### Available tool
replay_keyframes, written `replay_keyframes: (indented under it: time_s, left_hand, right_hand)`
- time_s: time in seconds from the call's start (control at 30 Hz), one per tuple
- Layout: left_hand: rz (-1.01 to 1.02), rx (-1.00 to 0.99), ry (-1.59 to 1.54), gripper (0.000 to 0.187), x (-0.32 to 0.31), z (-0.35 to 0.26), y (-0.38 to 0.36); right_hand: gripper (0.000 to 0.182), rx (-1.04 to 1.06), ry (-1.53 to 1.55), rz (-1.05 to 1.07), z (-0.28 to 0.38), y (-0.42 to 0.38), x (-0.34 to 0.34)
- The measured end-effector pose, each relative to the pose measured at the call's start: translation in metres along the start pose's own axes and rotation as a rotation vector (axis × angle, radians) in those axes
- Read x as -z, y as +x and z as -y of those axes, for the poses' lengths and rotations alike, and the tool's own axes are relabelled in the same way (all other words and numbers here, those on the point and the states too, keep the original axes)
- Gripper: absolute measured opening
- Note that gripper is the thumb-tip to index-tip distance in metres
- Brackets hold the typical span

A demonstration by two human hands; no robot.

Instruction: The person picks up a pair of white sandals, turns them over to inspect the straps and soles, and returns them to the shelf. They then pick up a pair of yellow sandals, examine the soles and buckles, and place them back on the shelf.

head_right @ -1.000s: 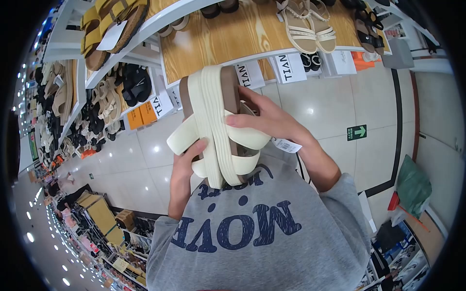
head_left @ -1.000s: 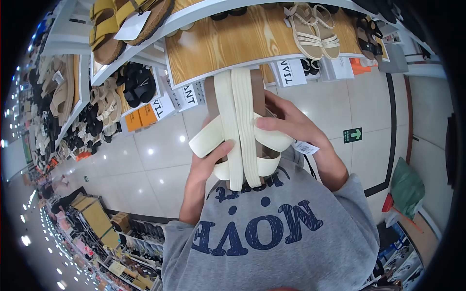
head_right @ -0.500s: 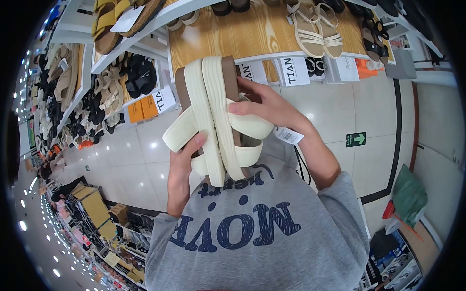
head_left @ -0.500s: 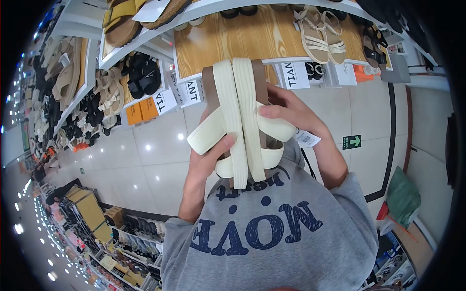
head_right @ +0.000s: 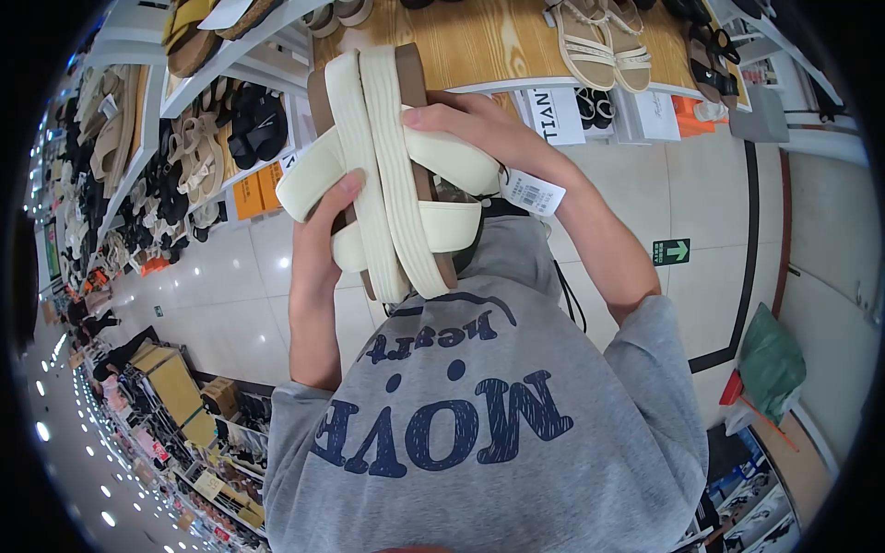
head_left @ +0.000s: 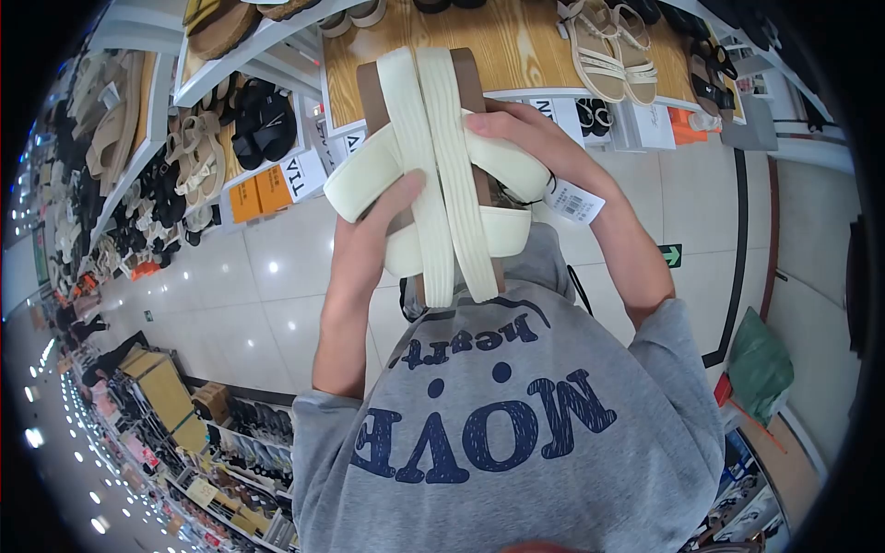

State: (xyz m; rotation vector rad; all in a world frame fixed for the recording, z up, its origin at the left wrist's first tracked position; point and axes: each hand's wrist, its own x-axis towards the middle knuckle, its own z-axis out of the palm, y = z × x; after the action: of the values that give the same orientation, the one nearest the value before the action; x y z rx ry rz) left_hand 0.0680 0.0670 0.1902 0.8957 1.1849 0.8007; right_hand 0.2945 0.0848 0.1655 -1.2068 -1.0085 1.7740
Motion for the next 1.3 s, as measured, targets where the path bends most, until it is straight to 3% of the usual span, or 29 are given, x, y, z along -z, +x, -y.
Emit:
replay_keyframes:
  time_s: [0.2, 0.33, 0.4, 0.53, 0.63, 0.83, 0.97, 1.03, 1.1, 1.17, 1.23, 1.3]
  left_hand:
    - [-0.002, 0.019, -0.057, 0.049, 0.009, 0.002, 0.004]
    - [0.013, 0.063, -0.083, 0.048, 0.023, 0.014, 0.009]
    - [0.032, 0.194, -0.067, 0.054, 0.033, 0.024, 0.007]
    - [0.146, 0.27, -0.159, 0.066, 0.063, 0.058, 0.003]
    - [0.18, 0.255, -0.208, 0.064, 0.071, 0.067, -0.005]
    - [0.08, 0.37, -0.279, 0.057, 0.057, 0.078, 0.026]
    - [0.141, 0.248, -0.09, 0.054, 0.06, 0.047, 0.067]
    - [0.181, 0.003, 0.293, 0.067, 0.068, 0.032, 0.098]
    - [0.136, -0.068, 0.509, 0.088, 0.092, 0.045, 0.153]
    - [-0.019, -0.19, 0.741, 0.107, 0.123, 0.07, 0.216]
    - [-0.13, -0.252, 1.002, 0.115, 0.138, 0.078, 0.259]
    - [-0.178, -0.179, 1.135, 0.115, 0.133, 0.069, 0.273]
  right_hand:
    - [0.071, -0.05, -0.027, -0.044, 0.015, -0.001, -0.015]
    - [0.082, -0.081, -0.015, 0.022, -0.005, 0.009, -0.009]
    - [0.087, -0.077, -0.01, 0.005, -0.021, 0.012, -0.003]
    - [0.1, -0.22, 0.05, 0.077, -0.039, 0.011, 0.005]
    - [0.105, -0.272, 0.081, 0.098, -0.062, 0.019, 0.015]
    - [0.11, -0.246, -0.064, 0.015, -0.048, 0.031, 0.001]
    - [0.111, -0.194, -0.2, 0.023, -0.032, 0.069, 0.015]
    - [0.104, -0.16, -0.215, -0.055, -0.04, 0.098, 0.027]
    - [0.101, -0.095, -0.414, 0.001, -0.028, 0.131, 0.034]
    - [0.097, -0.078, -0.565, -0.05, -0.037, 0.18, 0.046]
    - [0.094, -0.066, -0.709, -0.102, -0.035, 0.217, 0.043]
    - [0.082, -0.225, -1.065, -0.052, -0.017, 0.246, 0.031]
